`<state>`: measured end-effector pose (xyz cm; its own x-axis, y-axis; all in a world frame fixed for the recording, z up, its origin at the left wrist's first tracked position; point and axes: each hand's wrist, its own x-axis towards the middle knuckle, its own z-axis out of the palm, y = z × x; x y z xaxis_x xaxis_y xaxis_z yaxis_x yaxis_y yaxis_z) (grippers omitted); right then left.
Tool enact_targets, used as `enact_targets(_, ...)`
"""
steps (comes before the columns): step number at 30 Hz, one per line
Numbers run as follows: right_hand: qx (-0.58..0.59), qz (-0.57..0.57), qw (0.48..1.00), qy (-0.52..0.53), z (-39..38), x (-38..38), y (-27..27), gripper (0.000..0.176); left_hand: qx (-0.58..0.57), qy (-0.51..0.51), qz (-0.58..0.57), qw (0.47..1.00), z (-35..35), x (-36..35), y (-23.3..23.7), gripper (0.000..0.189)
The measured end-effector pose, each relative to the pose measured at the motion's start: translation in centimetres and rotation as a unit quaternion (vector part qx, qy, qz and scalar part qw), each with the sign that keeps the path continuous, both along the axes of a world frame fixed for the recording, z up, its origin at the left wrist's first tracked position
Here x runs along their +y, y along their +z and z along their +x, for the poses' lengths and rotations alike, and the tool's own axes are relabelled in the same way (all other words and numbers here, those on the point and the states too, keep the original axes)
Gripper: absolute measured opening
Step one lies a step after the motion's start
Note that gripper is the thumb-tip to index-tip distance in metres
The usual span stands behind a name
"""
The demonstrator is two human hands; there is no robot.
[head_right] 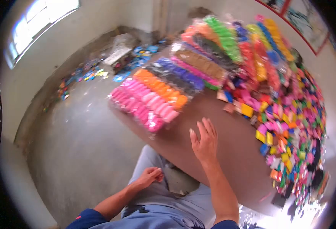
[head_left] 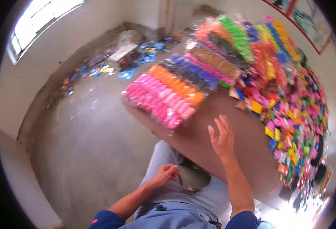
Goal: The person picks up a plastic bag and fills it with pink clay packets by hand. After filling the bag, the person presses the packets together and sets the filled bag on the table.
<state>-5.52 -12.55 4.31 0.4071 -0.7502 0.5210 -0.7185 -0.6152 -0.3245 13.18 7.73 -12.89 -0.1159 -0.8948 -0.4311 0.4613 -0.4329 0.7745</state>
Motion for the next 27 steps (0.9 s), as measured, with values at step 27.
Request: enact_targets(27, -0.05, 0.041, 0.989, -0.134, -14.4, 8.3, -2.7, 0.032, -0.523, -0.261, -0.396, 0.708, -7.8, -11.8, 21.6, 0.022)
